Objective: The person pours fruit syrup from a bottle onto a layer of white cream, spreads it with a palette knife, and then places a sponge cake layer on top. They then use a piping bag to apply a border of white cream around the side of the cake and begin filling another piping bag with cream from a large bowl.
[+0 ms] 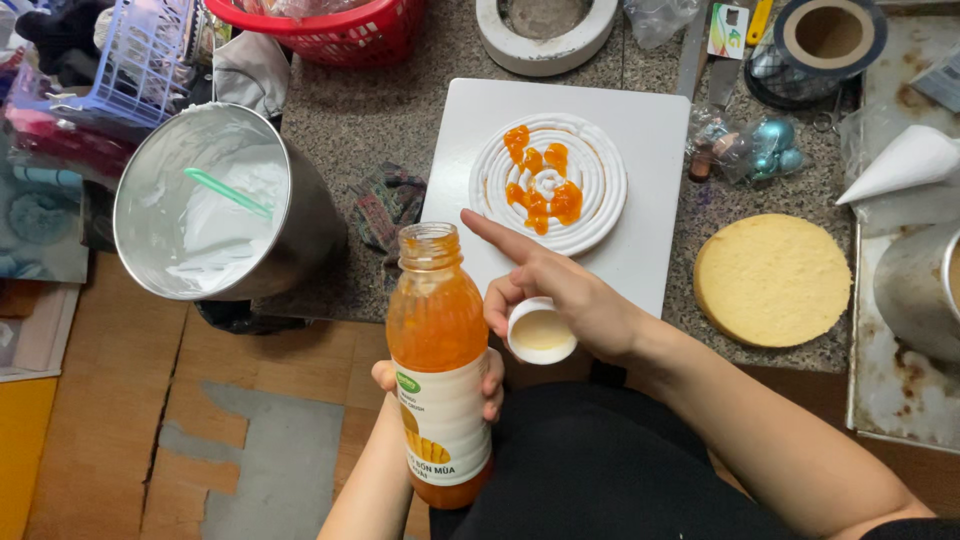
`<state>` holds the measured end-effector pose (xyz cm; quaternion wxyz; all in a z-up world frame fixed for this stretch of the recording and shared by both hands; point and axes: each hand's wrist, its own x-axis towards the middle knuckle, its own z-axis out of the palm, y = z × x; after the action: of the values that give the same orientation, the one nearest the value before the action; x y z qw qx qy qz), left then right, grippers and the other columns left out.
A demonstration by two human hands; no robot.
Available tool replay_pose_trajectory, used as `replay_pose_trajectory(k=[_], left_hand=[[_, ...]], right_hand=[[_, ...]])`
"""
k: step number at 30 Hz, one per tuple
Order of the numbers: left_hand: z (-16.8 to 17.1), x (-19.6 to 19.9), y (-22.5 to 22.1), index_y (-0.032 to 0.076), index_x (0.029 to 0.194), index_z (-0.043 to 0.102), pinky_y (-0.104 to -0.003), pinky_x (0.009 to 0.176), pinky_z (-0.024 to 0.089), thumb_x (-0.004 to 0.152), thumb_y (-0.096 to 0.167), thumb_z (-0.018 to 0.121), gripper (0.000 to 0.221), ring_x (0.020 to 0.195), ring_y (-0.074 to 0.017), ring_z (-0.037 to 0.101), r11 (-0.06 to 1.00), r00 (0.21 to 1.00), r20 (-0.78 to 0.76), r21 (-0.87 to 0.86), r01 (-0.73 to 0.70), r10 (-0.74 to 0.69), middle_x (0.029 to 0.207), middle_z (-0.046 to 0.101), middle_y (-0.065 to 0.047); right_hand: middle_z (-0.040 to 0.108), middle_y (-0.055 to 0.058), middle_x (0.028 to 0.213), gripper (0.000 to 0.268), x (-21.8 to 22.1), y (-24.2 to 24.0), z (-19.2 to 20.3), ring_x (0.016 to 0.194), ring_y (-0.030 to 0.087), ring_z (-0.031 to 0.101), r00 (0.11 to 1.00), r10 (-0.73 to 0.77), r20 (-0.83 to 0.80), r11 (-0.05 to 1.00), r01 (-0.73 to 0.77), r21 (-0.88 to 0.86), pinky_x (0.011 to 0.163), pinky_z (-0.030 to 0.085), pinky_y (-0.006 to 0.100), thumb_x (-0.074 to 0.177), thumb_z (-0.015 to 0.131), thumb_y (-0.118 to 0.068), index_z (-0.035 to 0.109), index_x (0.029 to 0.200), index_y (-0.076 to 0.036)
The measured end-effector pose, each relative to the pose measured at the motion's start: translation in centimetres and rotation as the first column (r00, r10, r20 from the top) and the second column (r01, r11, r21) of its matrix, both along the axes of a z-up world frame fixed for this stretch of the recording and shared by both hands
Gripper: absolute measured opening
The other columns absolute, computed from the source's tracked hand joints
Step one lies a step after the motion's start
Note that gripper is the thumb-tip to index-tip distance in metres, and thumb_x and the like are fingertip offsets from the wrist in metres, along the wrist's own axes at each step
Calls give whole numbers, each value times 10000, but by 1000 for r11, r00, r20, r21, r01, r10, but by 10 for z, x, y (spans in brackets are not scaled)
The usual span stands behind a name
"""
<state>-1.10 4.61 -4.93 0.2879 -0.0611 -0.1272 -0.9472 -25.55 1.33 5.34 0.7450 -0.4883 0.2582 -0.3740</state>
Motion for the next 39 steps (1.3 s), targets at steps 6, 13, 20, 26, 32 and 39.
replay_pose_trajectory(k=[6, 13, 20, 26, 32, 39], left_hand=[[5, 7, -5, -29, 1500, 377, -459, 844, 593, 692, 418, 822, 1025, 973, -425, 686, 998, 987, 155, -62, -24, 34, 1111, 600, -314], [6, 6, 2, -35, 1508, 389, -446, 848, 586, 667, 406, 866, 1062, 981, -413, 675, 998, 967, 252, -67, -2, 19, 1124, 603, -312], [18, 13, -8, -125, 1447, 437, -484, 897, 596, 638, 385, 903, 1065, 1025, -421, 695, 981, 870, 481, -192, -16, 108, 1177, 643, -311], [49, 17, -10, -96, 1419, 443, -489, 884, 604, 603, 367, 913, 1049, 985, -380, 717, 970, 729, 643, -208, -129, 235, 1129, 672, -270], [67, 25, -11, -79, 1417, 465, -482, 853, 607, 598, 331, 918, 1022, 951, -358, 722, 954, 645, 707, -266, -138, 290, 1100, 682, -254], [58, 32, -12, -96, 1432, 483, -408, 953, 570, 602, 330, 935, 1037, 1078, -281, 695, 958, 617, 742, -275, -77, 262, 1225, 678, -208]], right_hand=[[620, 123, 738, 709, -6, -18, -11, 536, 199, 624, 917, 120, 380, 902, -260, 344, 511, 529, 297, 1026, 284, -266, 86, 1701, -174], [634, 190, 710, 730, -14, -13, -14, 478, 263, 626, 831, 165, 532, 787, -436, 437, 433, 521, 306, 1012, 318, -254, 129, 1713, -182], [620, 211, 740, 769, -13, 3, -8, 510, 268, 628, 830, 61, 554, 800, -373, 471, 480, 547, 317, 995, 333, -192, 93, 1724, -237], [614, 195, 752, 777, -18, 11, 0, 523, 247, 629, 843, 39, 536, 797, -350, 492, 475, 551, 328, 992, 340, -191, 80, 1719, -282], [587, 132, 717, 785, -20, 8, 15, 548, 184, 578, 915, 2, 403, 900, -177, 398, 514, 530, 297, 949, 320, -169, 111, 1706, -201], [506, -1, 683, 785, -2, -5, 17, 542, 91, 426, 944, -35, -329, 999, 25, -34, 528, 424, 253, 913, 425, -62, 256, 1658, -242]])
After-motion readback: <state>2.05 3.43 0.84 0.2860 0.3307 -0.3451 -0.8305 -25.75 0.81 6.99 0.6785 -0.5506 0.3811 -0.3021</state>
